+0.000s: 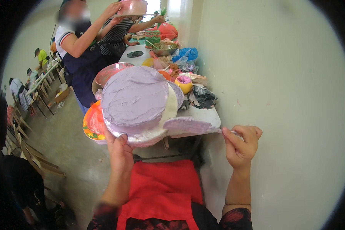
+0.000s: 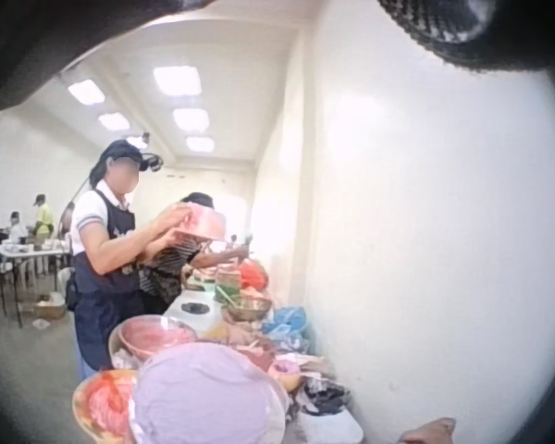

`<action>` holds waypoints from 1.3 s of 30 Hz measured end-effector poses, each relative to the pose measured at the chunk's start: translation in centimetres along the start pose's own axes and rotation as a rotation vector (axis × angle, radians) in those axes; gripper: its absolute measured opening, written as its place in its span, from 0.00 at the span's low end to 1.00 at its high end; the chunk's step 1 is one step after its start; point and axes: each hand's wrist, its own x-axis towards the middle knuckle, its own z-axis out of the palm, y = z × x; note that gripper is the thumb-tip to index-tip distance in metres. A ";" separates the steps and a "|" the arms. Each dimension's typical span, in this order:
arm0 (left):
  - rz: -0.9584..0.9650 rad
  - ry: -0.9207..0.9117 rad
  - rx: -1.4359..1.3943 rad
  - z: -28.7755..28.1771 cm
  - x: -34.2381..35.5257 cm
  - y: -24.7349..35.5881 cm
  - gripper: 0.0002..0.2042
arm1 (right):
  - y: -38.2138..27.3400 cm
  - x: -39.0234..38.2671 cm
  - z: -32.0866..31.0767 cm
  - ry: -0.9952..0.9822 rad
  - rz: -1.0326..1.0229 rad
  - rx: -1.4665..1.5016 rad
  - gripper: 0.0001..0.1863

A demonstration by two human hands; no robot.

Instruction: The person spreads purple frosting onto a white cake using a spatula. They rotate the cake and smooth the frosting on the top and sides, repeatedly adding more frosting from a nearby bowl to achieve even coverage.

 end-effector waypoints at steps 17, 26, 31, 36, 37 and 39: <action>0.021 0.030 0.057 -0.3 -0.1 0.3 0.46 | -0.6 -0.3 1.8 -0.034 -0.014 0.013 0.19; 0.036 0.014 0.068 0.2 -0.4 -0.6 0.46 | -4.1 1.8 2.0 -0.002 -0.008 0.163 0.18; 0.097 0.032 0.183 0.1 -0.4 -0.7 0.48 | -4.4 1.2 3.0 -0.062 -0.003 0.130 0.19; 0.137 0.051 0.176 -0.3 -0.2 -0.5 0.48 | -3.4 0.4 2.3 -0.074 -0.012 0.103 0.19; 0.132 0.058 0.163 -0.2 -0.2 -0.7 0.48 | -3.3 0.4 2.2 -0.047 -0.002 0.122 0.18; 0.133 0.062 0.157 -0.2 -0.1 -1.0 0.48 | -3.2 0.4 2.0 0.008 0.019 0.160 0.18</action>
